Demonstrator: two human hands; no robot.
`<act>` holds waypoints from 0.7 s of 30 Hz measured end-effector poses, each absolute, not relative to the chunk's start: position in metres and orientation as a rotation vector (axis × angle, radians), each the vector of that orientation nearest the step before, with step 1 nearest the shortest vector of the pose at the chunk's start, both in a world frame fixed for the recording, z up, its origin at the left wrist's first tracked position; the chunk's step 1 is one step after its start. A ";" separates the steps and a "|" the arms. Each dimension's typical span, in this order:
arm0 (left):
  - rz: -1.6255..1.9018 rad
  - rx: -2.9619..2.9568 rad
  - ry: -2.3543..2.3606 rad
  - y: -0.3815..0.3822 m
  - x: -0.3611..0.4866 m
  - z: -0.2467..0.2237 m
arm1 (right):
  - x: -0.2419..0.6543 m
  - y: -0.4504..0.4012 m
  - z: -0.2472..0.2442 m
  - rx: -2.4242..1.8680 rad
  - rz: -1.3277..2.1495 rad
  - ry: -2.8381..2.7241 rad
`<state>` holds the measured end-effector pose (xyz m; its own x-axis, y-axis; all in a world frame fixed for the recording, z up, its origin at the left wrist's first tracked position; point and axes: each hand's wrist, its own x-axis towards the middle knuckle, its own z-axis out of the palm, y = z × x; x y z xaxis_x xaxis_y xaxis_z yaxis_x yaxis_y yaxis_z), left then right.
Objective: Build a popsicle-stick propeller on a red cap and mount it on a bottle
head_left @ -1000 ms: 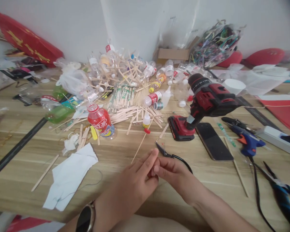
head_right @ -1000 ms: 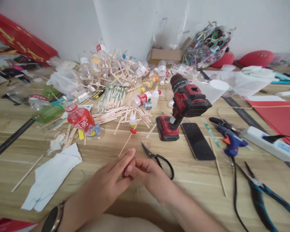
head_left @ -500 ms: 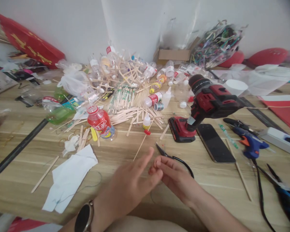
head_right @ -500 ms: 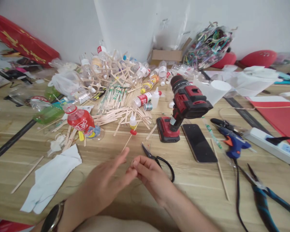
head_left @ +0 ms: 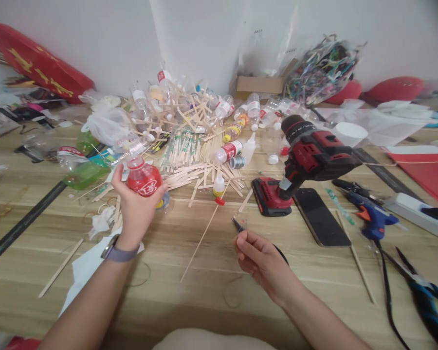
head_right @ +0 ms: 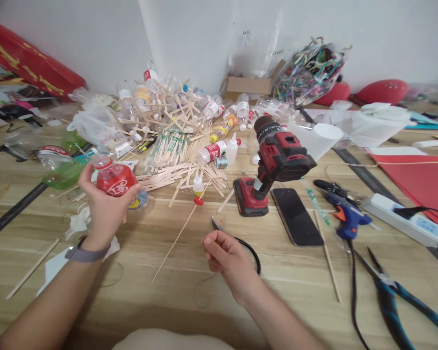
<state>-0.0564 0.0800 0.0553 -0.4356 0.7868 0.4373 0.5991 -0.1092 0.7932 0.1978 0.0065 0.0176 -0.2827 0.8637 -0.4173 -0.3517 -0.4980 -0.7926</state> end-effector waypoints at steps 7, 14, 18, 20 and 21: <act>1.062 1.032 1.347 0.038 -0.040 0.097 | 0.204 0.005 0.018 -1.289 1.511 -1.144; 0.702 0.949 1.200 0.022 -0.004 0.074 | 0.203 -0.004 0.032 -1.372 1.274 -1.381; 0.628 1.052 1.164 0.027 -0.004 0.060 | 0.196 -0.007 0.038 -1.375 1.272 -1.397; 0.584 1.092 1.173 0.029 -0.007 0.055 | 0.193 -0.006 0.040 -1.374 1.270 -1.391; 0.573 1.115 1.184 0.029 -0.008 0.054 | 0.191 -0.006 0.040 -1.377 1.269 -1.390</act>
<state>-0.0085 0.0293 0.0535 0.3297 0.8401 -0.4309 0.1836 0.3906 0.9021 0.1911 -0.0060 0.0398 -0.1008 0.9887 -0.1114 0.2003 -0.0895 -0.9756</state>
